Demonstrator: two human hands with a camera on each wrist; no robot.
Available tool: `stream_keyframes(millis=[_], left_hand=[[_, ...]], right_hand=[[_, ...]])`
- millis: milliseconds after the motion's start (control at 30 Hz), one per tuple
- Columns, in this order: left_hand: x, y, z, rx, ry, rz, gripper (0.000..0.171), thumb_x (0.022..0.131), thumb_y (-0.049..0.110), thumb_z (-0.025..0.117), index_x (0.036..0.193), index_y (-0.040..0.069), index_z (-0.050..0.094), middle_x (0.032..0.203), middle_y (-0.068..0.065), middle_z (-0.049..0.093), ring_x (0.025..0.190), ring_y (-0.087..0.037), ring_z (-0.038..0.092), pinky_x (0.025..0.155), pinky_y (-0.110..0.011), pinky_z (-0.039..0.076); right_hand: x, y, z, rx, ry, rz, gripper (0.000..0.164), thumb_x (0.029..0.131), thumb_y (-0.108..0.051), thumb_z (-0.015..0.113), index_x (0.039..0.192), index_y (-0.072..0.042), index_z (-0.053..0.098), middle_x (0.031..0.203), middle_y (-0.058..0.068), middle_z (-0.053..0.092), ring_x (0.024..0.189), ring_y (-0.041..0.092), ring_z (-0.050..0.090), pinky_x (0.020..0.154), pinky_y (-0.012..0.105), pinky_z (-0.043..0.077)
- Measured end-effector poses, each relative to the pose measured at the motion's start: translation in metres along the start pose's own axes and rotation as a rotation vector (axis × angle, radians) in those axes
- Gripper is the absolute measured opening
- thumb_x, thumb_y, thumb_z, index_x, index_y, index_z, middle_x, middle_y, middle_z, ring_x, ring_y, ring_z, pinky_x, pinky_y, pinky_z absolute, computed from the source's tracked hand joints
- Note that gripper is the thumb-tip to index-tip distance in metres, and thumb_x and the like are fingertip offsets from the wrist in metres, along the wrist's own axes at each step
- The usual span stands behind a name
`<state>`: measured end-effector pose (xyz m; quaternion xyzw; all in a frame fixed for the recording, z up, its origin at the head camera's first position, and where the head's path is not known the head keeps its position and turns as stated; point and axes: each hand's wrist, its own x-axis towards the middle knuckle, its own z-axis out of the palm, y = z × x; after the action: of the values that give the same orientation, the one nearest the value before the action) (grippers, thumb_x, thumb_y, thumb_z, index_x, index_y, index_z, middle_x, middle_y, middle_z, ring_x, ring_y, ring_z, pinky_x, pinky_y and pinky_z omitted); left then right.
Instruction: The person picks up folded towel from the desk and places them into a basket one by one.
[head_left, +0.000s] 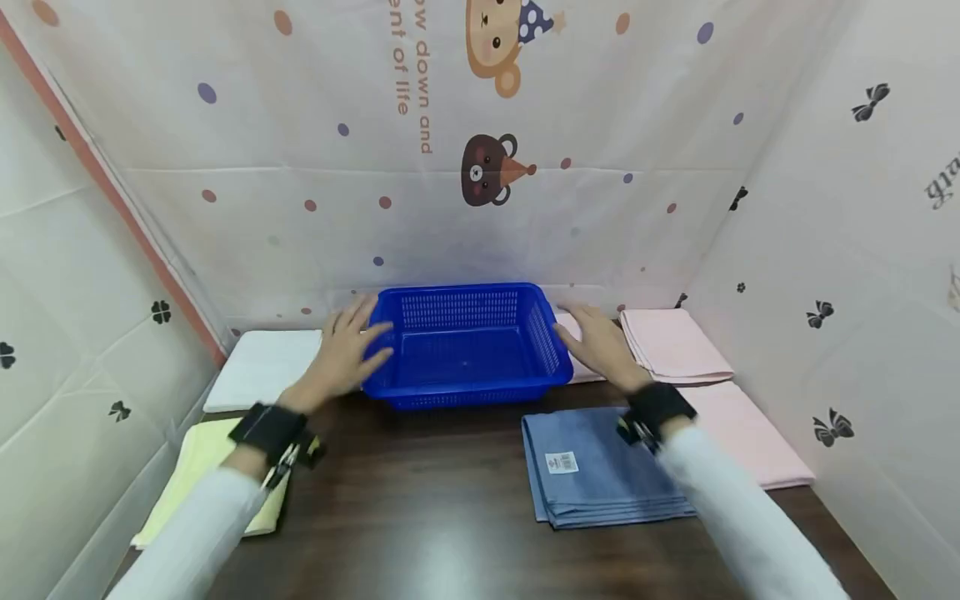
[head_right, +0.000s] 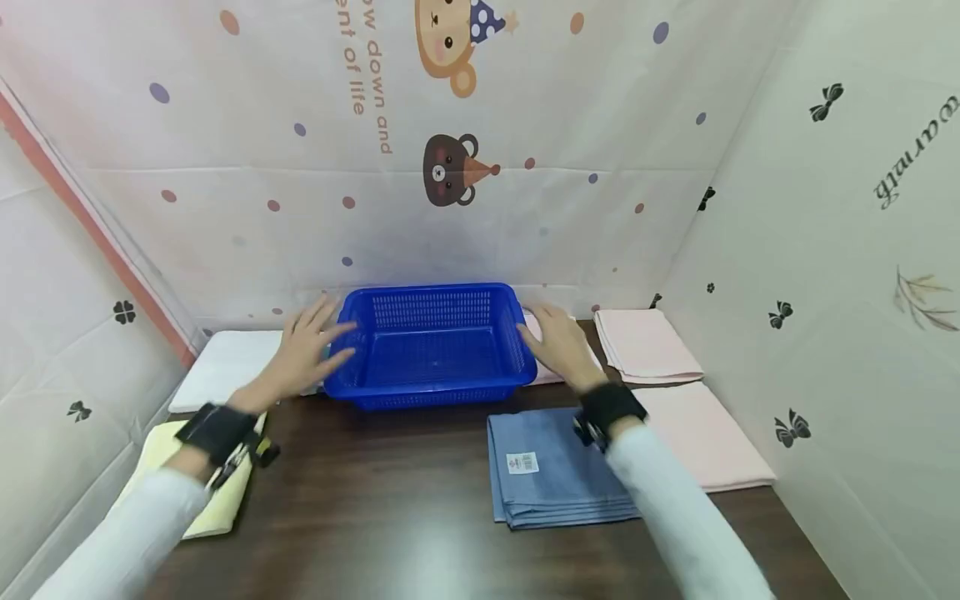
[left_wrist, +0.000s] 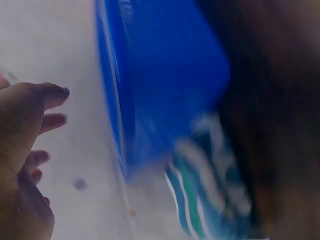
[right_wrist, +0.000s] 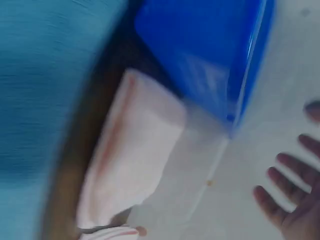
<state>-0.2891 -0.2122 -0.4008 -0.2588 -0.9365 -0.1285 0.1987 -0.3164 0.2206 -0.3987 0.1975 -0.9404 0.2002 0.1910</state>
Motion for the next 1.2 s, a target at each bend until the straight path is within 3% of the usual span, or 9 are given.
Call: stream_keyframes(millis=[100, 167, 200, 300, 400, 500, 633, 967, 1200], left_hand=[[-0.035, 0.032, 0.000, -0.014, 0.122, 0.145, 0.040, 0.091, 0.023, 0.073, 0.127, 0.005, 0.067, 0.150, -0.026, 0.049, 0.143, -0.047, 0.040, 0.112, -0.071, 0.033], [-0.062, 0.051, 0.012, -0.001, 0.166, 0.268, 0.044, 0.086, 0.023, 0.076, 0.125, 0.006, 0.067, 0.141, -0.024, 0.057, 0.134, -0.044, 0.051, 0.104, -0.066, 0.045], [-0.075, 0.062, 0.017, 0.011, 0.141, 0.307, 0.047, 0.085, 0.024, 0.077, 0.127, 0.007, 0.066, 0.139, -0.022, 0.059, 0.130, -0.041, 0.055, 0.100, -0.064, 0.050], [-0.113, 0.089, 0.035, -0.016, -0.072, 0.335, 0.052, 0.088, 0.028, 0.075, 0.135, 0.009, 0.062, 0.140, -0.016, 0.060, 0.127, -0.033, 0.059, 0.095, -0.057, 0.056], [-0.135, 0.102, 0.045, -0.058, -0.323, 0.229, 0.052, 0.096, 0.032, 0.070, 0.143, 0.015, 0.056, 0.144, -0.008, 0.057, 0.130, -0.026, 0.057, 0.095, -0.054, 0.055], [-0.141, 0.100, 0.052, -0.093, -0.423, 0.145, 0.050, 0.099, 0.033, 0.066, 0.145, 0.018, 0.054, 0.144, -0.006, 0.056, 0.130, -0.026, 0.056, 0.095, -0.053, 0.054], [-0.140, 0.094, 0.054, -0.106, -0.472, 0.073, 0.048, 0.099, 0.033, 0.066, 0.144, 0.016, 0.056, 0.143, -0.008, 0.057, 0.130, -0.030, 0.057, 0.095, -0.058, 0.053], [-0.137, 0.097, 0.058, -0.120, -0.484, 0.050, 0.046, 0.100, 0.038, 0.064, 0.137, 0.011, 0.062, 0.142, -0.009, 0.060, 0.129, -0.029, 0.057, 0.096, -0.056, 0.053], [-0.138, 0.097, 0.054, -0.209, -0.520, -0.078, 0.056, 0.100, 0.045, 0.061, 0.138, 0.004, 0.062, 0.144, -0.013, 0.060, 0.132, -0.035, 0.056, 0.098, -0.064, 0.050]], right_hand=[[-0.054, 0.001, -0.007, 0.023, 0.146, -0.013, 0.032, 0.094, -0.015, 0.072, 0.120, 0.003, 0.069, 0.117, 0.024, 0.071, 0.110, 0.043, 0.065, 0.092, 0.057, 0.053], [-0.092, 0.004, -0.005, -0.012, 0.149, -0.022, 0.030, 0.087, -0.015, 0.078, 0.111, 0.002, 0.073, 0.112, 0.023, 0.072, 0.105, 0.043, 0.066, 0.088, 0.058, 0.054], [-0.109, 0.006, -0.004, -0.051, 0.111, -0.016, 0.033, 0.085, -0.020, 0.081, 0.110, 0.000, 0.074, 0.114, 0.022, 0.073, 0.107, 0.044, 0.066, 0.087, 0.060, 0.054], [-0.153, 0.013, -0.001, -0.163, -0.061, 0.033, 0.051, 0.079, -0.039, 0.085, 0.119, -0.009, 0.074, 0.131, 0.020, 0.067, 0.119, 0.048, 0.060, 0.091, 0.070, 0.050], [-0.177, 0.017, 0.000, -0.197, -0.191, 0.093, 0.064, 0.078, -0.052, 0.083, 0.130, -0.017, 0.070, 0.144, 0.019, 0.059, 0.129, 0.052, 0.052, 0.091, 0.080, 0.043], [-0.184, 0.017, 0.005, -0.174, -0.205, 0.100, 0.067, 0.079, -0.053, 0.082, 0.134, -0.017, 0.068, 0.147, 0.021, 0.056, 0.130, 0.053, 0.050, 0.084, 0.081, 0.045], [-0.177, 0.007, 0.012, -0.202, -0.238, 0.094, 0.068, 0.079, -0.058, 0.080, 0.134, -0.020, 0.069, 0.148, 0.019, 0.056, 0.128, 0.052, 0.052, 0.076, 0.078, 0.049], [-0.151, -0.045, 0.039, -0.237, -0.354, 0.097, 0.071, 0.080, -0.070, 0.072, 0.136, -0.027, 0.067, 0.148, 0.016, 0.056, 0.124, 0.045, 0.051, 0.075, 0.077, 0.050], [-0.137, -0.086, 0.049, 0.032, -0.316, 0.083, 0.059, 0.089, -0.058, 0.070, 0.132, -0.018, 0.069, 0.142, 0.018, 0.059, 0.124, 0.044, 0.055, 0.084, 0.072, 0.052]])
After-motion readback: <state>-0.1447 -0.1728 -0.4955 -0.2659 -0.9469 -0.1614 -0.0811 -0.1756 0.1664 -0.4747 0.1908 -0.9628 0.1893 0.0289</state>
